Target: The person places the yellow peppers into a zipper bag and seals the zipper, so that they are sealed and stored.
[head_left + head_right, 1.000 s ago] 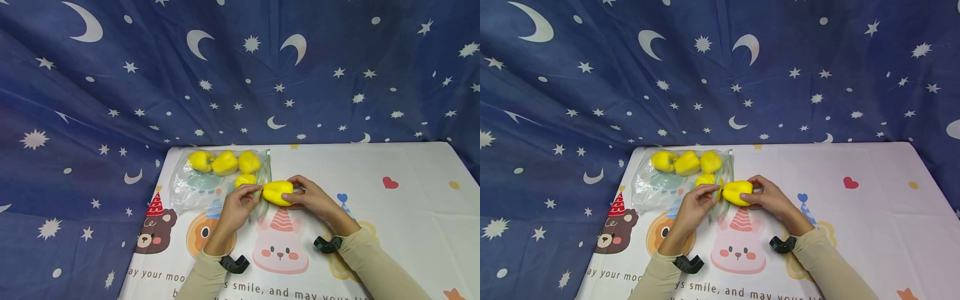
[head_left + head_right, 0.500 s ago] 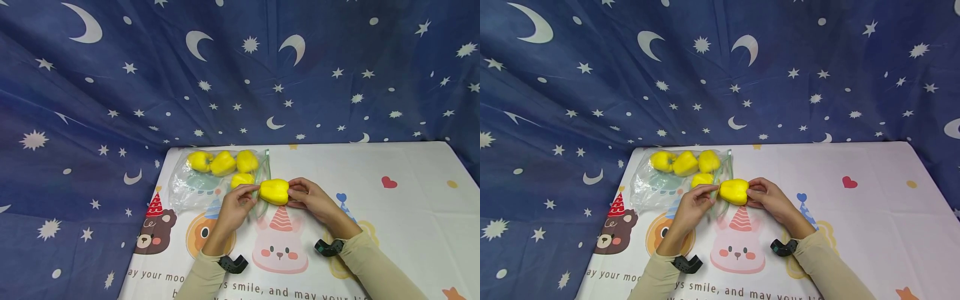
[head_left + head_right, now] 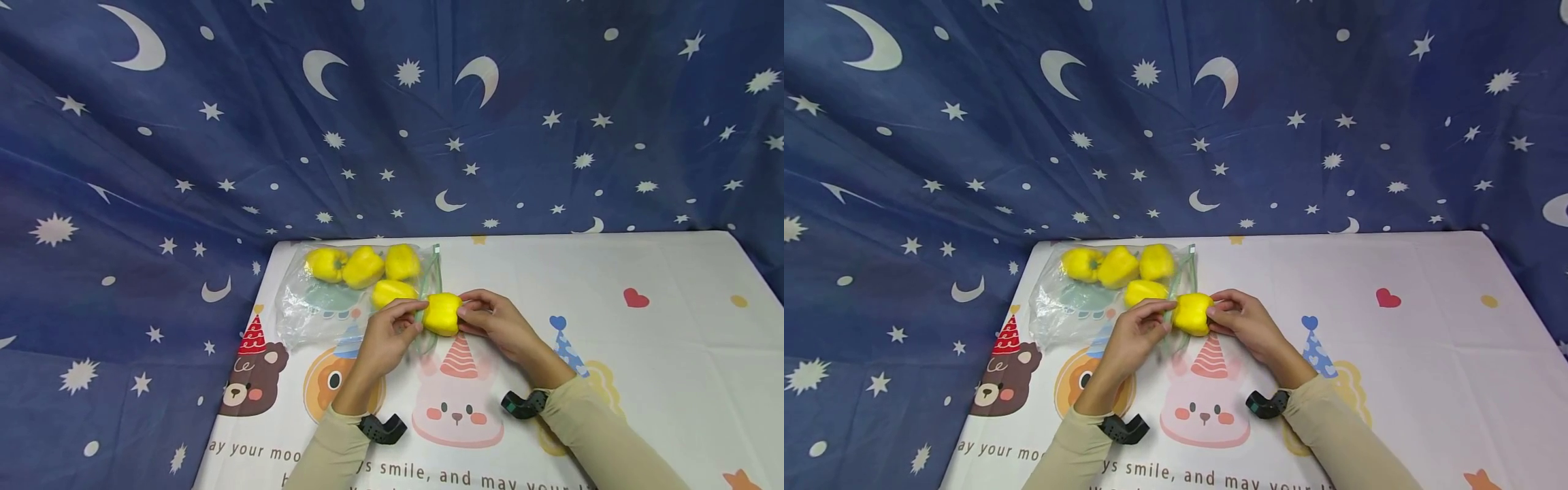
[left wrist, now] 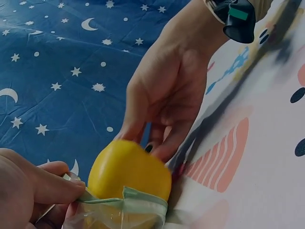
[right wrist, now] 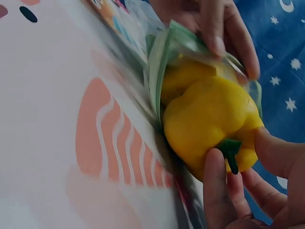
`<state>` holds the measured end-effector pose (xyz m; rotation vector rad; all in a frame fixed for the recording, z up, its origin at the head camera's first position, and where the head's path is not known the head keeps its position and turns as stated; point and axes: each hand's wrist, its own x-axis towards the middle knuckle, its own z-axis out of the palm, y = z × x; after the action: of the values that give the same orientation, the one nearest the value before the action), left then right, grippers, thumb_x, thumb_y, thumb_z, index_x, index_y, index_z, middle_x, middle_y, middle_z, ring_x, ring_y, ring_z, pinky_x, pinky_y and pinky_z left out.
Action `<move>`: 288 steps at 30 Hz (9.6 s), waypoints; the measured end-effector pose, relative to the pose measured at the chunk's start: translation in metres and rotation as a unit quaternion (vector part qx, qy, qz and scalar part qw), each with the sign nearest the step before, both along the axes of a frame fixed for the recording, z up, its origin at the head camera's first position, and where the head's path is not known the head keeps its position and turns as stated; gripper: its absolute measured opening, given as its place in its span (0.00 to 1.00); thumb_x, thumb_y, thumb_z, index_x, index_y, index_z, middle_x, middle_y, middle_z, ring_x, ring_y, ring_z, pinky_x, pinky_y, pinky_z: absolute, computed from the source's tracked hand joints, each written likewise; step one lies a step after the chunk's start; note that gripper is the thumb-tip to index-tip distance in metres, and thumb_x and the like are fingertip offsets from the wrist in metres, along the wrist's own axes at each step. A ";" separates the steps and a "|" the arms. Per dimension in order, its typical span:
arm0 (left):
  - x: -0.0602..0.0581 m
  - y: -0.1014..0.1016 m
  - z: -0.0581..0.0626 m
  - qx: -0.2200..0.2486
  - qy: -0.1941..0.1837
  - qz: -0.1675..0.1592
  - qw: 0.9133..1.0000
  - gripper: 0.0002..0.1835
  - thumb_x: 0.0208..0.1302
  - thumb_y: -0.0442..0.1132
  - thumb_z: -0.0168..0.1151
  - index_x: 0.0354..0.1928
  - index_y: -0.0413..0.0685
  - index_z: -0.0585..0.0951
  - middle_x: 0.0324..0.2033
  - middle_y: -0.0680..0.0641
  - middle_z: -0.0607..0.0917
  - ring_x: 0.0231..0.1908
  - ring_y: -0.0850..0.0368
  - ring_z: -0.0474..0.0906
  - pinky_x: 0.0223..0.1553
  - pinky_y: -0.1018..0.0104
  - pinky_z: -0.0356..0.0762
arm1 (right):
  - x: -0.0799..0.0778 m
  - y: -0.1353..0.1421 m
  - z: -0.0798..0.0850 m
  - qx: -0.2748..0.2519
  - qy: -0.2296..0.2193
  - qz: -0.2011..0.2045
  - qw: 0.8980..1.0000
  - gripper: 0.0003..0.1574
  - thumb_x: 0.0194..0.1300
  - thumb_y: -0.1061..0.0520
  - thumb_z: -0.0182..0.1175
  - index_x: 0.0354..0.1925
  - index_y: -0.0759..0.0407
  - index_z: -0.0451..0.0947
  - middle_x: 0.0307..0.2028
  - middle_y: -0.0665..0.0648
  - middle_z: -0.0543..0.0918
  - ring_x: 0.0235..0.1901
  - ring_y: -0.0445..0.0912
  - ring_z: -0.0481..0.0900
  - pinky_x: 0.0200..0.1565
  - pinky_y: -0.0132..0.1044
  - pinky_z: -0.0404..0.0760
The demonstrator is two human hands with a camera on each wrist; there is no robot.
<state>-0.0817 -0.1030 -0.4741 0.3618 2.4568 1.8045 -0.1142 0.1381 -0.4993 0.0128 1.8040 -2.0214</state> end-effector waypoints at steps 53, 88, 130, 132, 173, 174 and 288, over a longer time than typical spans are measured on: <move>0.002 0.002 0.004 0.018 -0.014 -0.011 1.000 0.20 0.67 0.26 0.63 0.58 0.48 0.85 0.56 0.49 0.84 0.45 0.53 0.76 0.49 0.72 0.80 | 0.001 -0.022 -0.012 0.057 -0.002 0.007 0.998 0.15 0.68 0.63 0.66 0.46 0.77 0.82 0.28 0.58 0.88 0.25 0.40 0.85 0.32 0.31 0.87; 0.006 0.005 0.012 -0.038 0.015 0.001 0.999 0.18 0.65 0.26 0.65 0.57 0.41 0.85 0.52 0.49 0.85 0.41 0.56 0.77 0.44 0.72 0.82 | -0.011 0.001 -0.007 0.053 0.001 0.003 0.999 0.18 0.69 0.63 0.64 0.49 0.80 0.80 0.33 0.64 0.90 0.29 0.42 0.88 0.35 0.32 0.88; -0.172 0.003 0.088 -0.366 -0.025 -0.143 0.919 0.18 0.77 0.42 0.57 0.62 0.44 0.82 0.56 0.44 0.86 0.57 0.49 0.80 0.63 0.57 0.77 | -0.101 -0.010 0.010 0.046 -0.102 -0.022 0.993 0.29 0.75 0.48 0.61 0.64 0.66 0.76 0.50 0.57 0.87 0.44 0.43 0.87 0.49 0.36 0.87; -0.181 0.006 0.084 -0.363 -0.040 -0.148 0.919 0.18 0.76 0.43 0.58 0.62 0.44 0.82 0.57 0.45 0.86 0.56 0.49 0.79 0.63 0.57 0.77 | -0.104 -0.012 0.009 0.028 -0.105 -0.025 0.994 0.28 0.74 0.48 0.61 0.61 0.66 0.78 0.44 0.53 0.89 0.42 0.42 0.87 0.49 0.36 0.87; -0.216 0.013 0.032 -0.277 -0.059 -0.250 0.926 0.09 0.75 0.41 0.58 0.41 0.46 0.85 0.36 0.49 0.82 0.40 0.54 0.73 0.44 0.66 0.69 | -0.102 -0.045 0.012 0.070 -0.027 -0.083 0.994 0.06 0.68 0.55 0.66 0.37 0.57 0.83 0.24 0.49 0.84 0.28 0.42 0.80 0.31 0.30 0.81; -0.216 0.013 0.032 -0.278 -0.053 -0.247 0.927 0.10 0.75 0.41 0.57 0.41 0.46 0.85 0.36 0.50 0.82 0.40 0.54 0.73 0.44 0.66 0.69 | -0.101 -0.045 0.013 0.076 -0.022 -0.084 0.993 0.06 0.68 0.56 0.66 0.36 0.58 0.83 0.24 0.49 0.84 0.29 0.43 0.81 0.31 0.31 0.81; -0.221 -0.001 0.033 -0.157 -0.147 -0.061 0.975 0.18 0.63 0.40 0.73 0.52 0.42 0.83 0.39 0.49 0.81 0.43 0.53 0.74 0.47 0.65 0.74 | 0.000 -0.043 0.021 0.235 0.080 0.095 0.964 0.17 0.69 0.52 0.64 0.23 0.56 0.82 0.16 0.61 0.81 0.16 0.47 0.75 0.20 0.31 0.72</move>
<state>-0.3026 -0.1036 -0.4412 0.1996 2.3932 1.2876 -0.1139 0.0955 -0.4779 -0.1808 2.2531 -1.4636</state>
